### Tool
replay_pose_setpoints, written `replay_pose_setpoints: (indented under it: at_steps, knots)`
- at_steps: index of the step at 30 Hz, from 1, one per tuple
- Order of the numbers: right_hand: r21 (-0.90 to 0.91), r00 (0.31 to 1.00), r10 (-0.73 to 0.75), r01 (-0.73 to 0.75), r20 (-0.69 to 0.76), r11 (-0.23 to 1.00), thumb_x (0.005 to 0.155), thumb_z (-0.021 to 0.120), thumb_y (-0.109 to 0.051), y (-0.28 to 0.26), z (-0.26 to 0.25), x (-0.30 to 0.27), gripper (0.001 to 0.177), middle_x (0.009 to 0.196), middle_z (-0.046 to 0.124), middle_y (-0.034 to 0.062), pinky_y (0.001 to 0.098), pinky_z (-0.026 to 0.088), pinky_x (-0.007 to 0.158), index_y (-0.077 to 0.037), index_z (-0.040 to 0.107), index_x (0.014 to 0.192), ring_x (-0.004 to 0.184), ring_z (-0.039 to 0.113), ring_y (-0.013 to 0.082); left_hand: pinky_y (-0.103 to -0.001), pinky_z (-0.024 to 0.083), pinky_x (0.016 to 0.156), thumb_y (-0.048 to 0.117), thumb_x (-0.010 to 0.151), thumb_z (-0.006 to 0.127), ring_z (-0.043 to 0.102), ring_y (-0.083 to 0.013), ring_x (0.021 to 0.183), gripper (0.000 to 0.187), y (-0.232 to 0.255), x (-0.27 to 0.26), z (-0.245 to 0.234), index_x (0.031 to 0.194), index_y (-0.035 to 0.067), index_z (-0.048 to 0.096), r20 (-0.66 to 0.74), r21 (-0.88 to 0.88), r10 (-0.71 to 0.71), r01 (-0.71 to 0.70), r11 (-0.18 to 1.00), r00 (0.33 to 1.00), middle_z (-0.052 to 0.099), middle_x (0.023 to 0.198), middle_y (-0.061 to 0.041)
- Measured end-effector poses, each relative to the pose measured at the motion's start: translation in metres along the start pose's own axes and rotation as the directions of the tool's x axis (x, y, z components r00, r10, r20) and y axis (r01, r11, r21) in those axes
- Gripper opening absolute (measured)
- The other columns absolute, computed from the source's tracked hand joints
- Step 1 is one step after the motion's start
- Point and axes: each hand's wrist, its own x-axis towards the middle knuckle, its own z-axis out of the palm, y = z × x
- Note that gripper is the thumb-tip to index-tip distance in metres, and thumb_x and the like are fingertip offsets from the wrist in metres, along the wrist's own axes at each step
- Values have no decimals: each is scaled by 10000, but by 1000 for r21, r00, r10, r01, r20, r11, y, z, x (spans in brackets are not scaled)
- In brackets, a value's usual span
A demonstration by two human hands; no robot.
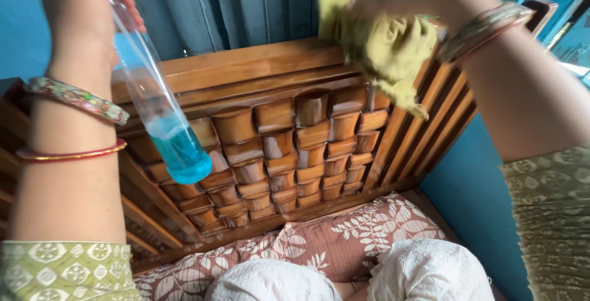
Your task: Cleaning a wooden headboard with a spray bottle and a cloth.
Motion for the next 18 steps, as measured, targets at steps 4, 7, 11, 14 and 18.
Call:
replay_pose_setpoints:
  at_steps: [4, 7, 11, 14, 18]
  knots:
    - [34, 884, 183, -218, 429, 975, 1042, 342, -576, 5, 48, 1, 665, 975, 672, 239, 420, 631, 680, -3, 655, 1168, 825, 678, 283, -373, 595, 583, 171, 1014, 601, 643, -204, 596, 144, 14, -20, 4, 1009, 29, 627, 50, -24, -116, 118, 993, 992, 633, 739, -80]
    - [-112, 941, 121, -90, 317, 990, 1098, 347, -476, 54, 81, 39, 604, 1051, 723, 217, 457, 544, 832, -7, 723, 1161, 900, 671, 328, -366, 571, 553, 164, 985, 610, 626, -187, 571, 185, 19, -24, -19, 1077, 5, 637, 104, -5, -232, 234, 972, 967, 622, 727, -55]
    - [-57, 903, 204, -198, 378, 979, 1080, 419, -379, 43, 79, 46, 483, 1136, 736, 157, 457, 510, 894, -19, 734, 1143, 994, 671, 289, -357, 548, 582, 174, 993, 617, 597, -161, 603, 272, 35, -36, -49, 1175, -28, 637, 249, 77, -318, 308, 948, 915, 580, 736, -32]
    - [118, 792, 431, -524, 433, 844, 1042, 492, -448, 21, 64, 37, 502, 1164, 727, 130, 424, 485, 918, -15, 717, 1159, 1046, 658, 237, -354, 548, 597, 191, 991, 617, 582, -160, 592, 295, 41, -37, -53, 1188, -28, 629, 315, 74, -319, 312, 947, 894, 562, 715, -35]
    - [216, 759, 395, -562, 517, 798, 1031, 467, -474, 11, 68, 39, 509, 1177, 719, 107, 422, 504, 867, -65, 736, 1170, 999, 668, 190, -367, 553, 619, 199, 992, 605, 577, -167, 591, 292, 36, -37, -62, 1184, -21, 621, 359, -69, -271, 315, 946, 893, 558, 707, -41]
